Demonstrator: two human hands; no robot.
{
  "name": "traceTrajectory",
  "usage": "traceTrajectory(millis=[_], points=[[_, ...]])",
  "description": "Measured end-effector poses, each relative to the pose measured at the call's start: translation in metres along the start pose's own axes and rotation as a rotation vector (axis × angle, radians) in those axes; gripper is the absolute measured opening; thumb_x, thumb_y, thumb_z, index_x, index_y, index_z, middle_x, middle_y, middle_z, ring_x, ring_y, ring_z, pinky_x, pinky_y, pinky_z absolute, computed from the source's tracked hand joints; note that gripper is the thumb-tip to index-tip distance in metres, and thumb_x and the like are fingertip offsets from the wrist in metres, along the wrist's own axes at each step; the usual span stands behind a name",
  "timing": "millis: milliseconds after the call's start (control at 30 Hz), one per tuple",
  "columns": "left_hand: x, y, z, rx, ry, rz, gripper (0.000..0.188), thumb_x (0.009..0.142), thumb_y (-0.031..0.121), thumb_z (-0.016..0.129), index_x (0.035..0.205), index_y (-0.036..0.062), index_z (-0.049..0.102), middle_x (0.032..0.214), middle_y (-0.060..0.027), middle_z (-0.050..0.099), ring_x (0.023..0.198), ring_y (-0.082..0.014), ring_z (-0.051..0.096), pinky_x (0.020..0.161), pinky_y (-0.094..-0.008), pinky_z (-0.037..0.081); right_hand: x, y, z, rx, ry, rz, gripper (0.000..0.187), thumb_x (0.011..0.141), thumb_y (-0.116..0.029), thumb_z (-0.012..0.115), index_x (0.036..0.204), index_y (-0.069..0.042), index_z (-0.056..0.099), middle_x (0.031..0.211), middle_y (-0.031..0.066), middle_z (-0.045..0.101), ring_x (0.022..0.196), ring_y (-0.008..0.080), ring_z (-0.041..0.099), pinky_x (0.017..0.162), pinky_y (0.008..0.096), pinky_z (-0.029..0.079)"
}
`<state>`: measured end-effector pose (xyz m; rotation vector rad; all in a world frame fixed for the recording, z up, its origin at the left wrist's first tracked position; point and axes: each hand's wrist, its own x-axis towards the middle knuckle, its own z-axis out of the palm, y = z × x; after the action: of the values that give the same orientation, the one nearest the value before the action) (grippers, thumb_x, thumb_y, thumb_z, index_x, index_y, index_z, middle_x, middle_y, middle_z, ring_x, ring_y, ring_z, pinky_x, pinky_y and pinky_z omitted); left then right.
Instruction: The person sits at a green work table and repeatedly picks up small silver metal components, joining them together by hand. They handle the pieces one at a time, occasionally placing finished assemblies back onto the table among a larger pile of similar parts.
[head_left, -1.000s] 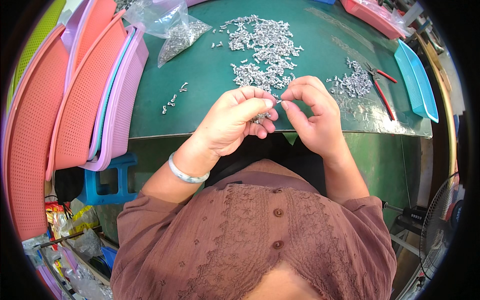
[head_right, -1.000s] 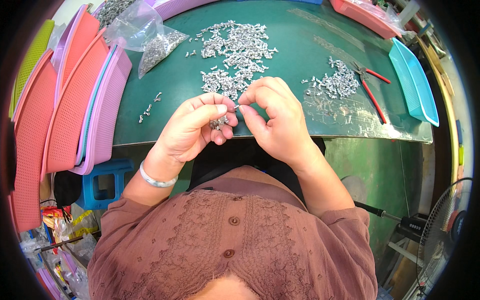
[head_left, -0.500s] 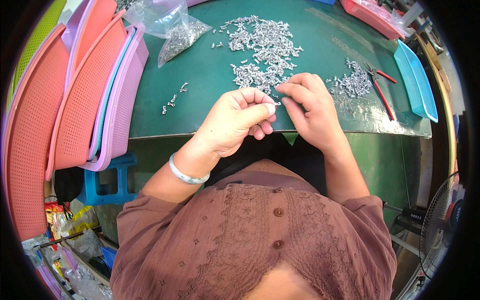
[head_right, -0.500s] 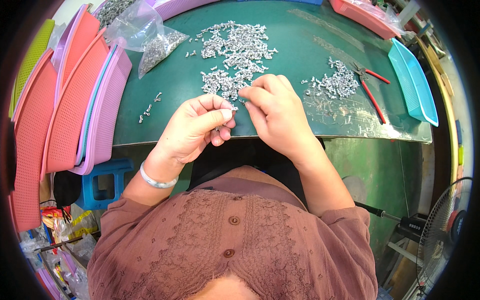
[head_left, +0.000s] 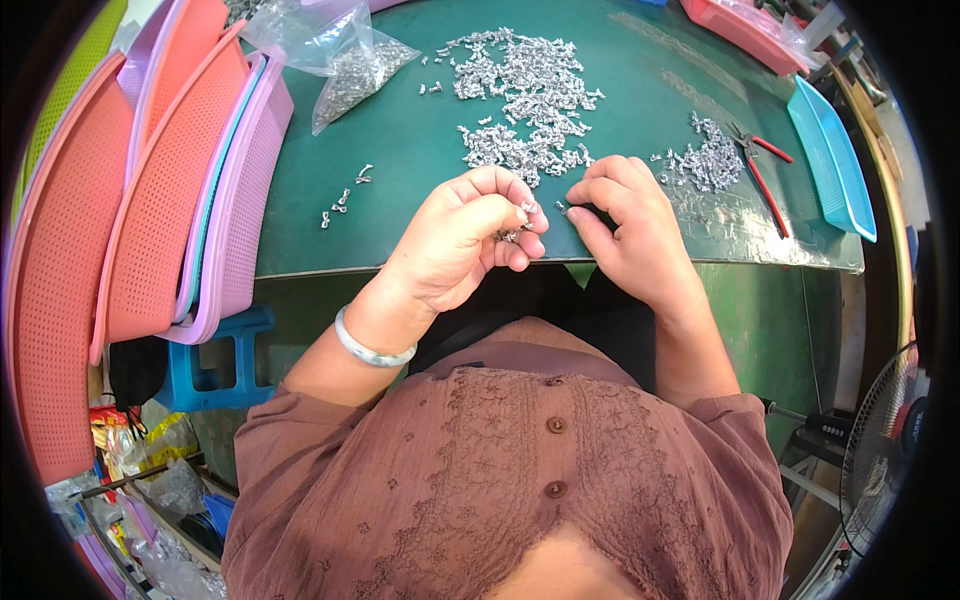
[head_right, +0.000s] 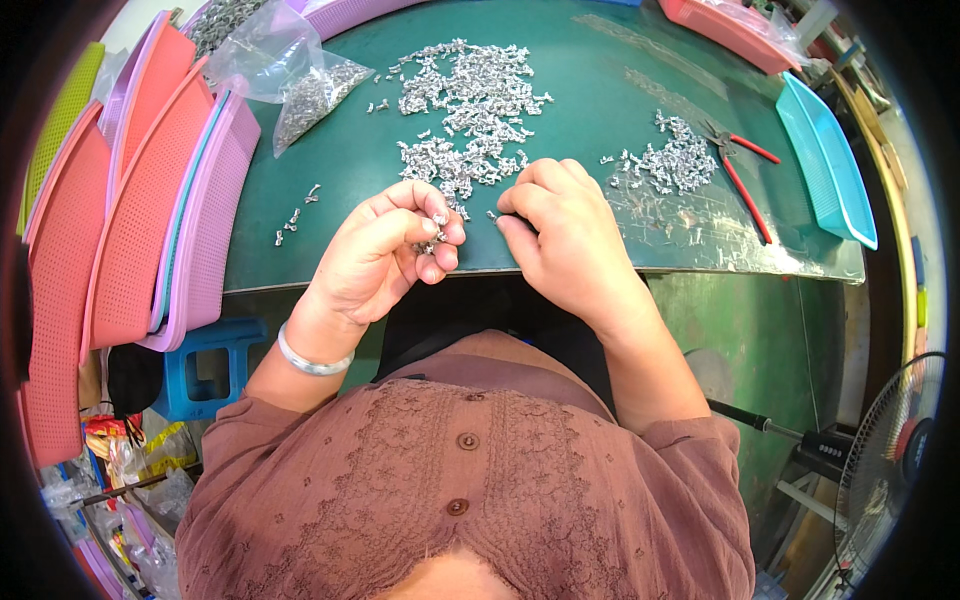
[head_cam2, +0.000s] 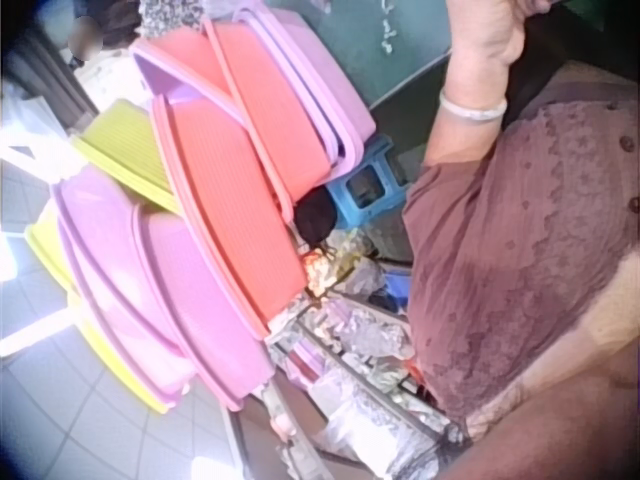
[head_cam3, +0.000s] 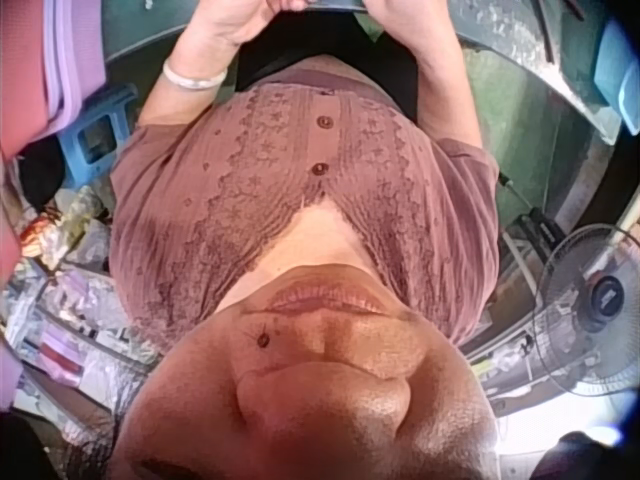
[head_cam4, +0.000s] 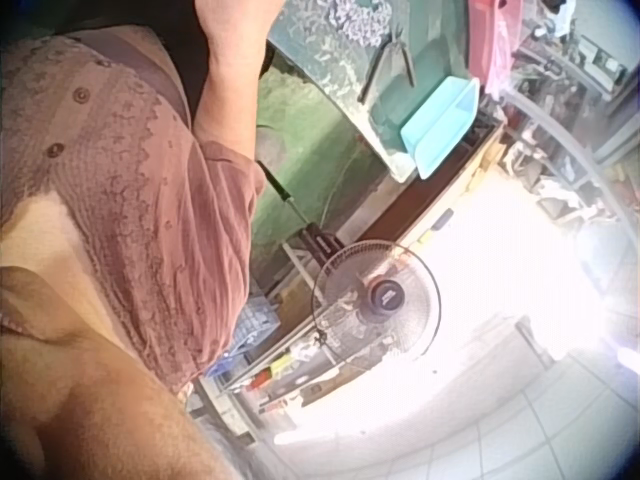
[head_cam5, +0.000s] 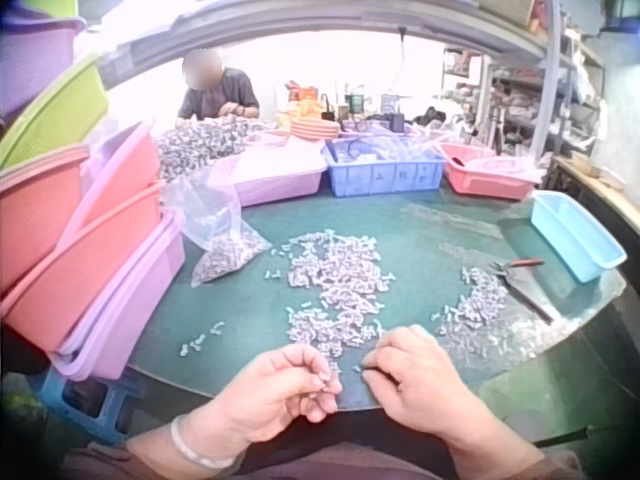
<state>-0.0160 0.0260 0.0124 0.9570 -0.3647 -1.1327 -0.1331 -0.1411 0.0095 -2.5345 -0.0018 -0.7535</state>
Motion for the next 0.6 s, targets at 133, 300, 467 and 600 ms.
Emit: traceTrajectory(millis=[133,300,467,600], points=[[0.002,-0.002,-0.007,-0.066,-0.047,0.013,0.012,0.085,0.001,0.048,0.094,0.0014,0.056,0.087,-0.0106,0.062,0.071,-0.0162,0.062,0.056,-0.0229,0.05,0.0,-0.003,0.004,-0.017,0.0,0.004,0.01,0.072,-0.004,0.068,0.082,-0.004,0.064,0.082,0.0074,0.056,0.081,0.0287,0.053,0.073,0.0373,0.043],[0.0,0.001,-0.002,-0.064,0.004,-0.024,0.01,0.088,0.005,0.053,0.097,0.0016,0.058,0.084,-0.0081,0.062,0.068,-0.0145,0.061,0.053,-0.0214,0.048,0.001,-0.002,0.01,0.022,0.033,-0.012,0.008,0.073,-0.004,0.067,0.08,-0.005,0.062,0.079,0.0074,0.056,0.078,0.0282,0.054,0.071,0.0372,0.044],[-0.001,0.001,0.005,0.039,0.057,-0.033,0.009,0.09,0.01,0.057,0.096,0.0032,0.058,0.079,-0.005,0.059,0.062,-0.0109,0.056,0.049,-0.0205,0.042,0.0,-0.007,0.009,0.196,0.078,0.062,0.01,0.074,0.001,0.063,0.083,-0.004,0.059,0.08,0.0096,0.059,0.078,0.0292,0.057,0.068,0.0368,0.046],[-0.001,0.001,0.005,0.034,0.069,-0.035,0.011,0.092,0.011,0.055,0.097,0.0026,0.059,0.079,-0.0052,0.058,0.06,-0.011,0.054,0.049,-0.0209,0.042,0.001,-0.003,0.001,0.168,0.121,0.053,0.013,0.075,0.003,0.062,0.085,-0.004,0.059,0.082,0.0112,0.06,0.08,0.0299,0.059,0.069,0.0367,0.047]])
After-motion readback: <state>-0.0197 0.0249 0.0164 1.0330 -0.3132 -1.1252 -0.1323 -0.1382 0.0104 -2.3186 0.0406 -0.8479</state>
